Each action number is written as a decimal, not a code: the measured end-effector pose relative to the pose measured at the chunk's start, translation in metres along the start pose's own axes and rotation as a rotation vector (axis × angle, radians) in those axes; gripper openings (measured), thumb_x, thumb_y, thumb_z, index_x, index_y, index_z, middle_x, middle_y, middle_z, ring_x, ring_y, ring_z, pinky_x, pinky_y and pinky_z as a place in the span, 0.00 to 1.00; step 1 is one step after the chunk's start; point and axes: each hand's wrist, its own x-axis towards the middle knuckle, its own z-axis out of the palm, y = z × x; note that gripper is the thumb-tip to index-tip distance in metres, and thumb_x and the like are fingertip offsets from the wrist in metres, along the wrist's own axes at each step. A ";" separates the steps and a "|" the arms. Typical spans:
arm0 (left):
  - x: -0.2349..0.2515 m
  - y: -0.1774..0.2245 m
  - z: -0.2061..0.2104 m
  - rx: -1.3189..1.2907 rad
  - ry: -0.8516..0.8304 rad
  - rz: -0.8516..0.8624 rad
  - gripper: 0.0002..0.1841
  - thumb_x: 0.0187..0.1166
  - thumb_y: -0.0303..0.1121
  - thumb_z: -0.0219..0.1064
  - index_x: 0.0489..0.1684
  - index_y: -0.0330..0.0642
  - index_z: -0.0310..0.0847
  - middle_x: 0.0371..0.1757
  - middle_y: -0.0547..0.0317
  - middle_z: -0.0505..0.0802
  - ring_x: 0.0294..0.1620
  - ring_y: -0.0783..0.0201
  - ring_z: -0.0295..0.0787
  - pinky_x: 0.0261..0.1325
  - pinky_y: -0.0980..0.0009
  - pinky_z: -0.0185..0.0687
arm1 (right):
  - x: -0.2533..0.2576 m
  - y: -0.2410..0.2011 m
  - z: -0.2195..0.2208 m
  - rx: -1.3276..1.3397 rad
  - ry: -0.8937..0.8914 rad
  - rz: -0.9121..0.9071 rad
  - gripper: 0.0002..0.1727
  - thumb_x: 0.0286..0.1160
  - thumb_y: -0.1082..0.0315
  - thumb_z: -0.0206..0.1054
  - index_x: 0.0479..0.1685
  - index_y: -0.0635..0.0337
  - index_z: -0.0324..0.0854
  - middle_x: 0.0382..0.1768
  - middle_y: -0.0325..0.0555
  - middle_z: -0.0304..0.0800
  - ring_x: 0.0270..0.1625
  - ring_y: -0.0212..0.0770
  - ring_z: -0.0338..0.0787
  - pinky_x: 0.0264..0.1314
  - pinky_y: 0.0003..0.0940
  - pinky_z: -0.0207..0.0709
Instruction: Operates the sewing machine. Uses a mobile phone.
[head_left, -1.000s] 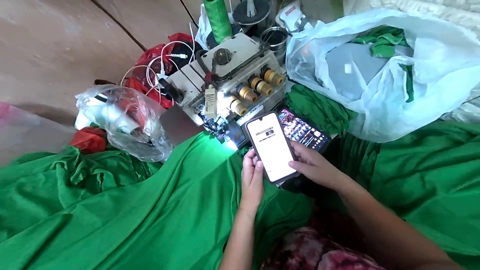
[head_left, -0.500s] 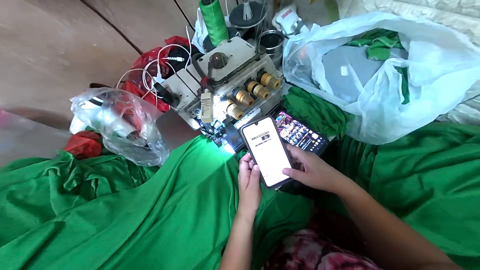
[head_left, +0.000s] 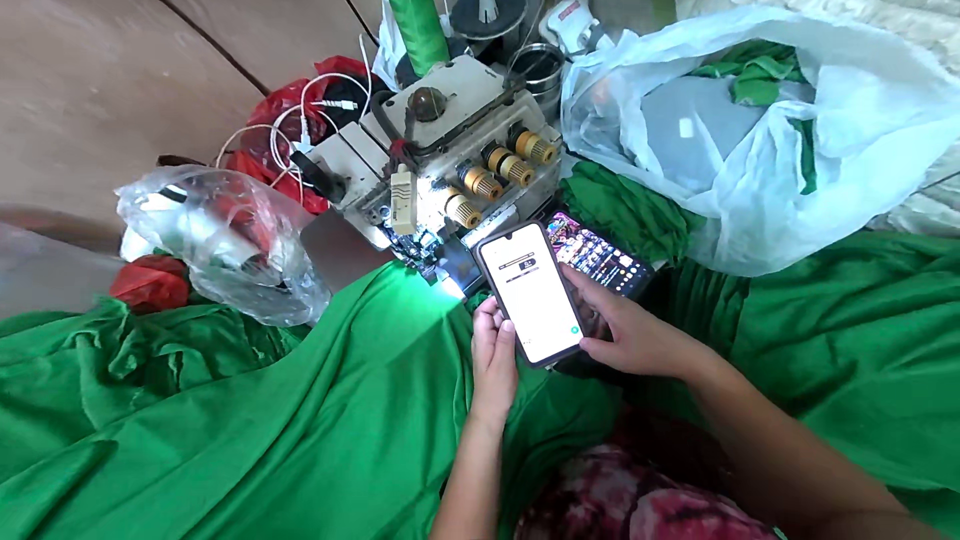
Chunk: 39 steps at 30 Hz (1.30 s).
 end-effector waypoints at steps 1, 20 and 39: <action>0.000 0.000 0.000 0.004 0.000 0.002 0.17 0.88 0.26 0.43 0.70 0.24 0.58 0.53 0.57 0.88 0.55 0.72 0.89 0.61 0.70 0.87 | 0.000 0.000 0.001 -0.014 0.004 0.003 0.55 0.63 0.66 0.65 0.97 0.53 0.39 0.70 0.51 0.82 0.60 0.35 0.88 0.55 0.31 0.85; 0.000 0.000 -0.001 0.017 -0.011 0.012 0.17 0.88 0.25 0.43 0.69 0.24 0.60 0.52 0.57 0.89 0.53 0.71 0.90 0.61 0.69 0.88 | -0.002 0.000 0.005 -0.034 0.037 -0.006 0.54 0.66 0.62 0.67 0.97 0.53 0.39 0.75 0.54 0.77 0.63 0.36 0.86 0.62 0.31 0.83; 0.001 0.000 -0.001 0.028 -0.014 0.005 0.17 0.88 0.26 0.44 0.70 0.23 0.59 0.54 0.55 0.89 0.55 0.71 0.90 0.61 0.69 0.88 | -0.002 -0.004 0.009 -0.118 0.067 0.020 0.58 0.64 0.61 0.70 0.97 0.56 0.36 0.83 0.57 0.70 0.76 0.43 0.81 0.75 0.40 0.78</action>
